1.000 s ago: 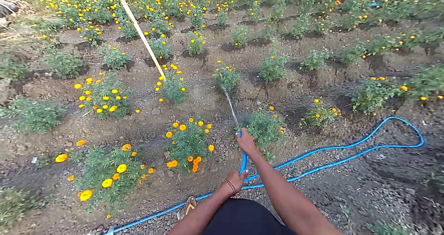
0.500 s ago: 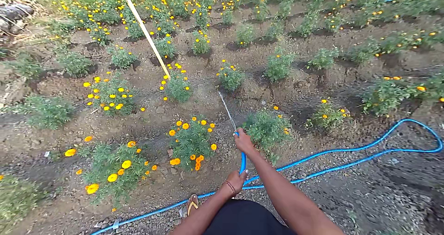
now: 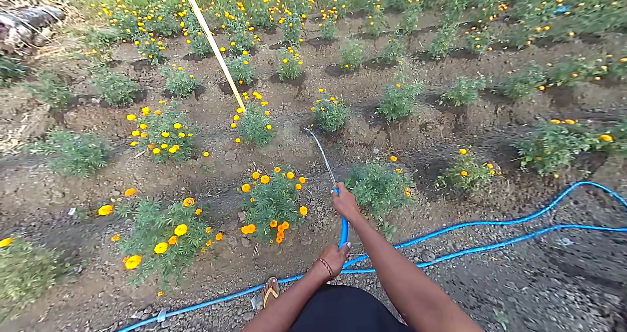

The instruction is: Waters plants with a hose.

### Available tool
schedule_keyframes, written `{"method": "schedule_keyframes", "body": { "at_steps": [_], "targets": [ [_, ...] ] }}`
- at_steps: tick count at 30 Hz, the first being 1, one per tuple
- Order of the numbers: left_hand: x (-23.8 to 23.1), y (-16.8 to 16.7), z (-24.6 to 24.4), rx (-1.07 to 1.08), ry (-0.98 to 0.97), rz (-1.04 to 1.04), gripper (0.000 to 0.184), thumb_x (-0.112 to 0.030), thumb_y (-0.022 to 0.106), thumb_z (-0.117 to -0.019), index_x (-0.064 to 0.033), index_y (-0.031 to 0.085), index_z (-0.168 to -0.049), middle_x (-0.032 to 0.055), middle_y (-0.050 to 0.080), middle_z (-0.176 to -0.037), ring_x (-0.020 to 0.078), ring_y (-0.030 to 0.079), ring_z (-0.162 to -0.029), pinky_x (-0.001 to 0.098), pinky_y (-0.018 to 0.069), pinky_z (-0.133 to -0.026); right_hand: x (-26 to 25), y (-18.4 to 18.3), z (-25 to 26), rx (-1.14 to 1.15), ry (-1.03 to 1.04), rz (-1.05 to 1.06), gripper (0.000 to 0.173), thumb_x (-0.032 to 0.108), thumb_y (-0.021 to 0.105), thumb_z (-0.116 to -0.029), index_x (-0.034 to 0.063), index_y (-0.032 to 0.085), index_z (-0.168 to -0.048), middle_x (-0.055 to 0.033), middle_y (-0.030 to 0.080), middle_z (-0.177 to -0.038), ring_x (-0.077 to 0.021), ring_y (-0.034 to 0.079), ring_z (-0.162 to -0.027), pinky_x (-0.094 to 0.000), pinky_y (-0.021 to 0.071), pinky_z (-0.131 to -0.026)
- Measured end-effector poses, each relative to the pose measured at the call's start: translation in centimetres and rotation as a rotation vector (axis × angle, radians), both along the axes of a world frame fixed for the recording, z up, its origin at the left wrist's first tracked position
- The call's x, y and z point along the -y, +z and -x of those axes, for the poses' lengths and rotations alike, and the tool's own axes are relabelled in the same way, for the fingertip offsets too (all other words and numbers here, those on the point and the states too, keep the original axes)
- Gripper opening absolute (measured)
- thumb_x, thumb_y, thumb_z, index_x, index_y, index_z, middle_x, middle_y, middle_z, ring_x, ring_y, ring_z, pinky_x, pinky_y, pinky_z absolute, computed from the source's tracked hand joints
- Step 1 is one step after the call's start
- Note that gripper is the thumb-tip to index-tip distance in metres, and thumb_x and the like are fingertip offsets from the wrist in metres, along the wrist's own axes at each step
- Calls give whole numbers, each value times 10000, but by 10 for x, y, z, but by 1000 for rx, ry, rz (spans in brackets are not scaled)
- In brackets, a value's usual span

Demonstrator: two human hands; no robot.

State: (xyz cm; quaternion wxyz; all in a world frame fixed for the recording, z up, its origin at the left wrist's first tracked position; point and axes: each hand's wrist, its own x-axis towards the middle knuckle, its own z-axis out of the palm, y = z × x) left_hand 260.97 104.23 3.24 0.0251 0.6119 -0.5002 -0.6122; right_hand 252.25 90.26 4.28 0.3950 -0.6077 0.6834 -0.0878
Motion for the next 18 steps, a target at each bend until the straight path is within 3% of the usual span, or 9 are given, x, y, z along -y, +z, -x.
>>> {"method": "schedule_keyframes", "body": {
  "at_steps": [18],
  "targets": [
    [-1,-5,-2,-10,14,10,625,-509,274,-1116,1,583,-928,105,521,-783,235,527,-651,435,476,-662,1,-2,-4,11,35,-15,353,225,419,-1110,79,486,-1424,-218,684,-1131,-365,692,-1036,-525,538,-910]
  ]
}}
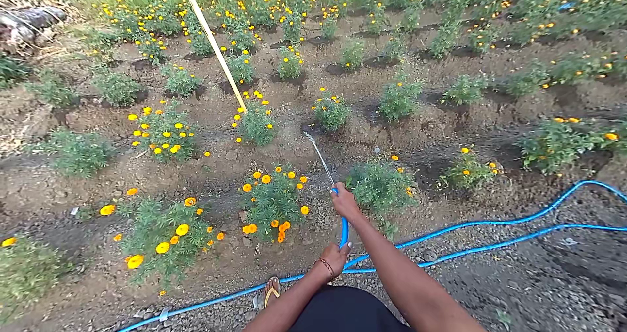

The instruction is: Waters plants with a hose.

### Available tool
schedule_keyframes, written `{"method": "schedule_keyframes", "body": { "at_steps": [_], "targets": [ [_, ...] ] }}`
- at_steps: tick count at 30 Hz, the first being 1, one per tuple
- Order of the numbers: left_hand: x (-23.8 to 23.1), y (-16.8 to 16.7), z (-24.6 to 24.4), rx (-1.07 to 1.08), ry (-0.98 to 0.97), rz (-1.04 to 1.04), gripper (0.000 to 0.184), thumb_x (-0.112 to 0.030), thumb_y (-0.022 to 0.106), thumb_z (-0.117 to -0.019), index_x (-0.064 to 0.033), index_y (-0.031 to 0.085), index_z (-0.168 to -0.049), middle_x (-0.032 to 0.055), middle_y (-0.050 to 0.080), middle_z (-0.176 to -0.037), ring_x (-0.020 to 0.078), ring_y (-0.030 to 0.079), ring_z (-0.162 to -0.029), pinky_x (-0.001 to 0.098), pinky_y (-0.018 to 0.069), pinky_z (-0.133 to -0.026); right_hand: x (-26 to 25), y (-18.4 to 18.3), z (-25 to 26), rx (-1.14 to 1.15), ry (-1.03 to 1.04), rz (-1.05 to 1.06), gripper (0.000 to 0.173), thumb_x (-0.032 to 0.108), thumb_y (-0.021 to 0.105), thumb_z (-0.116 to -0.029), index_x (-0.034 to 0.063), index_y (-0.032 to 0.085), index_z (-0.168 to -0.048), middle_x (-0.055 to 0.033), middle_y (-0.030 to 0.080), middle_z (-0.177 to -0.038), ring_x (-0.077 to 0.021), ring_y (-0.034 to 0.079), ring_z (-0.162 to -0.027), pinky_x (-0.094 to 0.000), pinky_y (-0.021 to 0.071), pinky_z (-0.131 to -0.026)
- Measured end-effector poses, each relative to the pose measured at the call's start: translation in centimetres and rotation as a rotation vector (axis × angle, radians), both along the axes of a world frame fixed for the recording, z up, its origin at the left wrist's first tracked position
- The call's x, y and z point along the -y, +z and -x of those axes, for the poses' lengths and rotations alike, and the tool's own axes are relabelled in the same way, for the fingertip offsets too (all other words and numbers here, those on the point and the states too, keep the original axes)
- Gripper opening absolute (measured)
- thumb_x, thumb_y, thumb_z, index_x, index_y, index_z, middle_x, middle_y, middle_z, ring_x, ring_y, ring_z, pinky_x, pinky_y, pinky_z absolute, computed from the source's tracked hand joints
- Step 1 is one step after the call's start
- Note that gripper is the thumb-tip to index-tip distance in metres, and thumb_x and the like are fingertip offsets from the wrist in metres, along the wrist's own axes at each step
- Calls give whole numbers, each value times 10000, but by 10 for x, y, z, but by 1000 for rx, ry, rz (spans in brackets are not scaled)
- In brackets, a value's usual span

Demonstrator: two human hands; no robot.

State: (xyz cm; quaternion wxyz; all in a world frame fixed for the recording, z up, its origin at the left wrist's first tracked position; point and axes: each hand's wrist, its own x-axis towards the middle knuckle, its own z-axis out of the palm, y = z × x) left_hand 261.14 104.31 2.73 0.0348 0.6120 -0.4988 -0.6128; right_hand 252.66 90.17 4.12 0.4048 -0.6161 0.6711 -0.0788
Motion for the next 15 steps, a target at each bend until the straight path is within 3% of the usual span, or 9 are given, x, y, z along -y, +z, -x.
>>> {"method": "schedule_keyframes", "body": {
  "at_steps": [15],
  "targets": [
    [4,-4,-1,4,-2,-7,603,-510,294,-1113,-21,566,-889,78,496,-739,213,503,-608,412,464,-625,2,-2,1,-1,-39,2,358,229,421,-1108,84,481,-1430,-215,686,-1124,-363,693,-1035,-523,540,-908]
  ]
}}
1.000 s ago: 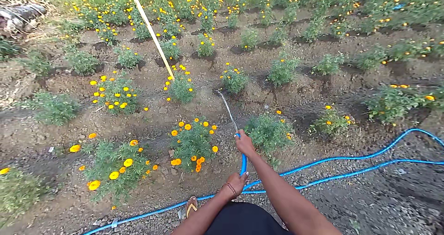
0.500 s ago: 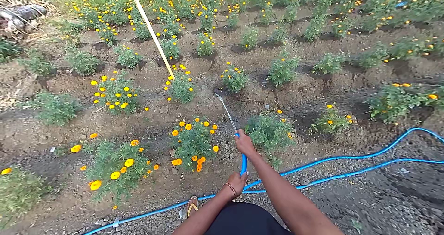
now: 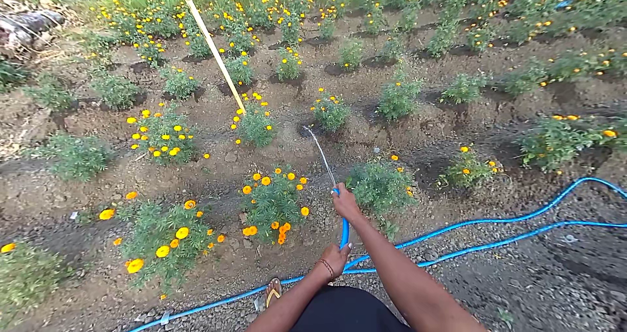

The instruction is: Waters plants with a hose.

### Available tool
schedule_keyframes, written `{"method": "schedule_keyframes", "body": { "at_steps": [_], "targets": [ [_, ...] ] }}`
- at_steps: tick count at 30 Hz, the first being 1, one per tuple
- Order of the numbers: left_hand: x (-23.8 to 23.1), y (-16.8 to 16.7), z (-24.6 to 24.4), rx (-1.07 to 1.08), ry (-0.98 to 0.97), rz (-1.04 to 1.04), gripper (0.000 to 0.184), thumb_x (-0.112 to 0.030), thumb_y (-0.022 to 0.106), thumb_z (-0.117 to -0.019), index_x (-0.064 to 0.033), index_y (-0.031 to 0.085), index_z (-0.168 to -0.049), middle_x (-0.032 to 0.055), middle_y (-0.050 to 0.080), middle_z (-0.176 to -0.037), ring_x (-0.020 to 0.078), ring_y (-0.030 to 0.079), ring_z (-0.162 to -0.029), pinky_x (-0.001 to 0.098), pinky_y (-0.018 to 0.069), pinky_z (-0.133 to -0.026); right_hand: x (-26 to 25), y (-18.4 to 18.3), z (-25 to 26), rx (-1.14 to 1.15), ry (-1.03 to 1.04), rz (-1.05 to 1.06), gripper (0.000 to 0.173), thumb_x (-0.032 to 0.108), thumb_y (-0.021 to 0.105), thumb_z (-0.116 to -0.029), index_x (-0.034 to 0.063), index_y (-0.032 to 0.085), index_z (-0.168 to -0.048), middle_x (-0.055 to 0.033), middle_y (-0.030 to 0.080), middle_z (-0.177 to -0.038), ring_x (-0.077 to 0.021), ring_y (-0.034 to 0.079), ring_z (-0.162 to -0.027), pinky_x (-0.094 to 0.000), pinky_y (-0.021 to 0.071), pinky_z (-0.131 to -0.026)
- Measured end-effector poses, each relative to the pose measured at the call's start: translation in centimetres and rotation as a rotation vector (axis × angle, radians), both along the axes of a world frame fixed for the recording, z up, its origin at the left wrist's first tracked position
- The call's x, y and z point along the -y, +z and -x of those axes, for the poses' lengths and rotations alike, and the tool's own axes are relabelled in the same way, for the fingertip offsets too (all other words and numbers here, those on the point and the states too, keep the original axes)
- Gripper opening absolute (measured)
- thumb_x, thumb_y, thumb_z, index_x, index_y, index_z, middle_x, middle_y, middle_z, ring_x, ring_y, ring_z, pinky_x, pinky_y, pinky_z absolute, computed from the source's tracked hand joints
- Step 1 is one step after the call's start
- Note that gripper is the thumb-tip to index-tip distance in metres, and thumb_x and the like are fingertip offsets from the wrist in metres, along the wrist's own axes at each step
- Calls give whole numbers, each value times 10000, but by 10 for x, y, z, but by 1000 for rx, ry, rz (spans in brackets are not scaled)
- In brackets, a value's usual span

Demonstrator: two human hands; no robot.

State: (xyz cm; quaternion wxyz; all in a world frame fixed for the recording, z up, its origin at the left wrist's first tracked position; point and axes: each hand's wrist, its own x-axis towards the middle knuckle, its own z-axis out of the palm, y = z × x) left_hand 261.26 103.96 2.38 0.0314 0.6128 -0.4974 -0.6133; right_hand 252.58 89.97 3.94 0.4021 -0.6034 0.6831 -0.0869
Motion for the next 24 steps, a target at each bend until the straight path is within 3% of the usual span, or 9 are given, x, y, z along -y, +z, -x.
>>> {"method": "schedule_keyframes", "body": {
  "at_steps": [4,24],
  "targets": [
    [0,8,1,12,-2,-11,618,-501,291,-1116,2,581,-901,102,514,-767,234,519,-646,435,471,-662,0,0,0,-5,28,-21,354,224,423,-1105,79,492,-1420,-218,684,-1137,-366,691,-1046,-527,539,-914],
    [2,4,7,10,-49,-15,605,-506,274,-1117,-20,565,-905,79,490,-741,213,493,-602,407,459,-621,-3,-3,15,-7,-76,28,346,216,410,-1106,84,494,-1416,-208,694,-1118,-360,695,-1044,-520,538,-915]
  ]
}}
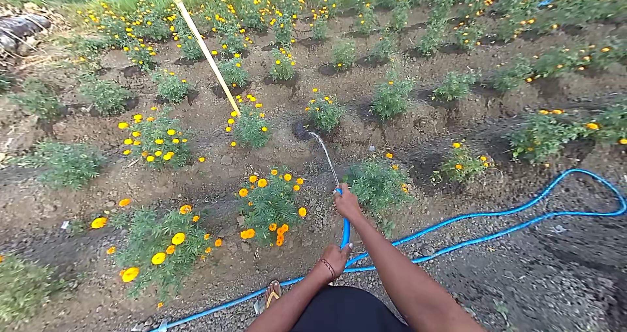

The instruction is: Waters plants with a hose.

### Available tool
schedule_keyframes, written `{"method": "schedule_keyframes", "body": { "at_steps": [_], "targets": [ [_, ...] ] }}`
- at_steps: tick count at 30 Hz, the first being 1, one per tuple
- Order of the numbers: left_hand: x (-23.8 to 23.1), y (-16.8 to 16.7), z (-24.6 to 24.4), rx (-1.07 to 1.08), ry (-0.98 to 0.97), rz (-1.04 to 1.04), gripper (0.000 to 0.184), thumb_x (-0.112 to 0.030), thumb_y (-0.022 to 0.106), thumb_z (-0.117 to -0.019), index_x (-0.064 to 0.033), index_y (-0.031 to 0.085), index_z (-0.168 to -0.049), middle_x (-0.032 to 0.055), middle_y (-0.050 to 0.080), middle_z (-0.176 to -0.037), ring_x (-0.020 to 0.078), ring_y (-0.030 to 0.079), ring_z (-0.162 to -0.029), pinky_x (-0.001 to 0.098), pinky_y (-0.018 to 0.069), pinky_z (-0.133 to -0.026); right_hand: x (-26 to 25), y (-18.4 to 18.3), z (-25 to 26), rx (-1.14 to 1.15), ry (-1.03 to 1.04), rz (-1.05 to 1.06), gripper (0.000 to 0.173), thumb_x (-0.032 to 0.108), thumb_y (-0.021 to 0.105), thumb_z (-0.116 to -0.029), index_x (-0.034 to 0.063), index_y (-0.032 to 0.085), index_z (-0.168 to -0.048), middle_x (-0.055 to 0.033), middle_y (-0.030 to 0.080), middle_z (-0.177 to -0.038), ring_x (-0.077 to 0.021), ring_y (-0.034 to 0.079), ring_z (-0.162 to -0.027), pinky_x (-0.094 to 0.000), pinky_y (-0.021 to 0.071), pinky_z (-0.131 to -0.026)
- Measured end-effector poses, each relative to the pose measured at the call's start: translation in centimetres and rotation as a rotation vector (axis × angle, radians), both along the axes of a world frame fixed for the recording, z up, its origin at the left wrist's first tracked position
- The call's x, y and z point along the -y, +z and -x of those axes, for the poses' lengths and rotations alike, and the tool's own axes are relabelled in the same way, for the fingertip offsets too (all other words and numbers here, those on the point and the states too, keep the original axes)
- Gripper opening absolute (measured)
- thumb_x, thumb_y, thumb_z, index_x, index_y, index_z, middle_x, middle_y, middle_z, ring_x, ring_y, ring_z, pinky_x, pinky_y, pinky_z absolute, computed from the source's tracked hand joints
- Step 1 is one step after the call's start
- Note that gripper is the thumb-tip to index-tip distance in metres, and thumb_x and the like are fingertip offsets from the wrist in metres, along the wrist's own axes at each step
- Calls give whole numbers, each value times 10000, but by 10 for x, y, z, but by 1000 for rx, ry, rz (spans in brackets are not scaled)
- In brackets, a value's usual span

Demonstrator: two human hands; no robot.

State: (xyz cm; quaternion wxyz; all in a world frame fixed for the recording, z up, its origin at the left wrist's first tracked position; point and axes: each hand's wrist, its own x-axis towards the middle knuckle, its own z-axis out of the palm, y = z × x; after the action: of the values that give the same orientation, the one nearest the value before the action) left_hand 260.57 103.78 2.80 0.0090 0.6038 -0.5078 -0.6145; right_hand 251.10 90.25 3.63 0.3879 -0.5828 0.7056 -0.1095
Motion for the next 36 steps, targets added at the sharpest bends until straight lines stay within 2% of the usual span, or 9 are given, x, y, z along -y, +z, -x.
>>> {"method": "schedule_keyframes", "body": {
  "at_steps": [6,19,29,36],
  "targets": [
    [-1,-3,1,-9,12,7,629,-525,266,-1112,-22,564,-879,74,489,-725,209,491,-591,405,457,-610,0,1,0,16,5,28,343,213,412,-1110,74,491,-1413,-210,692,-1102,-360,697,-1020,-520,539,-900],
    [1,5,5,-4,-19,14,638,-527,271,-1111,-8,578,-904,90,500,-749,226,507,-630,428,464,-649,-2,6,8,21,-48,47,342,212,415,-1106,80,497,-1411,-205,695,-1085,-366,700,-998,-524,548,-878],
    [0,0,3,-19,-10,23,610,-510,279,-1115,-12,570,-919,81,491,-752,213,493,-618,410,456,-629,-3,3,8,-1,-74,40,347,199,421,-1104,68,493,-1417,-212,694,-1125,-360,696,-1049,-515,539,-918],
    [2,-3,-15,-41,-17,28,618,-501,277,-1118,12,580,-952,103,509,-783,237,514,-662,437,467,-678,-4,6,-8,-17,-94,47,346,208,420,-1106,73,493,-1416,-213,697,-1112,-365,700,-1035,-521,544,-907]
  ]
}}
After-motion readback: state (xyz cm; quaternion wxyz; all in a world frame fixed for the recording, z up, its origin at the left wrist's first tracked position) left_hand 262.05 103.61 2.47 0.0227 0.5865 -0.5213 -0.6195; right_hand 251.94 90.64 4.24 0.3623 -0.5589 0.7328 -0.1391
